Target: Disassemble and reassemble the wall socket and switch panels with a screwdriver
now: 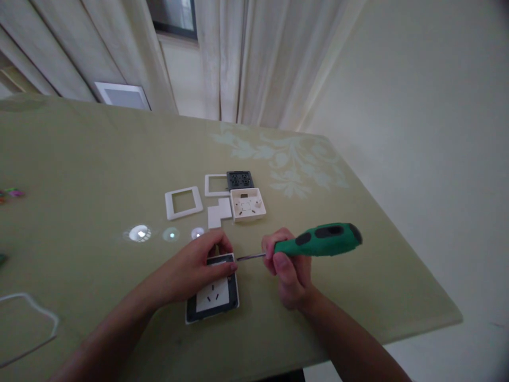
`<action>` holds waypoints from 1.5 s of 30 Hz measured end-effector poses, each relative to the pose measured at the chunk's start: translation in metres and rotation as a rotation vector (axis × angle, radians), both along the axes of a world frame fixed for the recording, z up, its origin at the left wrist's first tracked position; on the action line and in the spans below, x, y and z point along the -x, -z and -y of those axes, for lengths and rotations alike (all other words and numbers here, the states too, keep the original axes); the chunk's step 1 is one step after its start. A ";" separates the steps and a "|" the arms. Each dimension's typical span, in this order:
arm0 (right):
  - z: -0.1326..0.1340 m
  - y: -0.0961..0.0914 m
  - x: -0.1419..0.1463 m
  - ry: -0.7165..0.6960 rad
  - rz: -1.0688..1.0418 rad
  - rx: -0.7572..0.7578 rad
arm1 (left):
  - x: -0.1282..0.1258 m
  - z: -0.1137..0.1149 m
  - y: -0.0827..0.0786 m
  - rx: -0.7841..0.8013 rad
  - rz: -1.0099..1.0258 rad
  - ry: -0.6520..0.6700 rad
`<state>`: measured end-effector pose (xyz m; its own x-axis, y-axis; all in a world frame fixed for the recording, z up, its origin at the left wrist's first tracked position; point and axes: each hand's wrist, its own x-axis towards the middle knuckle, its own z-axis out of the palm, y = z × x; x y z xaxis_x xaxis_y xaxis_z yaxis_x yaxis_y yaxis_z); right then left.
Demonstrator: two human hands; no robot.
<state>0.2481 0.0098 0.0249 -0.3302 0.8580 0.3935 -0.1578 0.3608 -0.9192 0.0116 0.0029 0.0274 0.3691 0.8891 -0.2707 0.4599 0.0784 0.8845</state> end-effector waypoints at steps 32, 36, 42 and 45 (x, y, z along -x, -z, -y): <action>0.002 -0.019 0.009 -0.090 0.441 -0.260 | -0.008 -0.001 -0.003 -0.076 -0.016 -0.051; 0.006 -0.015 0.014 0.000 0.425 -0.349 | -0.013 0.000 -0.002 -0.230 -0.062 -0.057; 0.009 -0.006 0.020 0.077 0.371 -0.316 | -0.009 0.004 -0.016 -0.346 0.067 -0.049; 0.008 -0.005 0.022 0.103 0.441 -0.330 | -0.004 0.009 -0.029 -0.245 0.130 0.157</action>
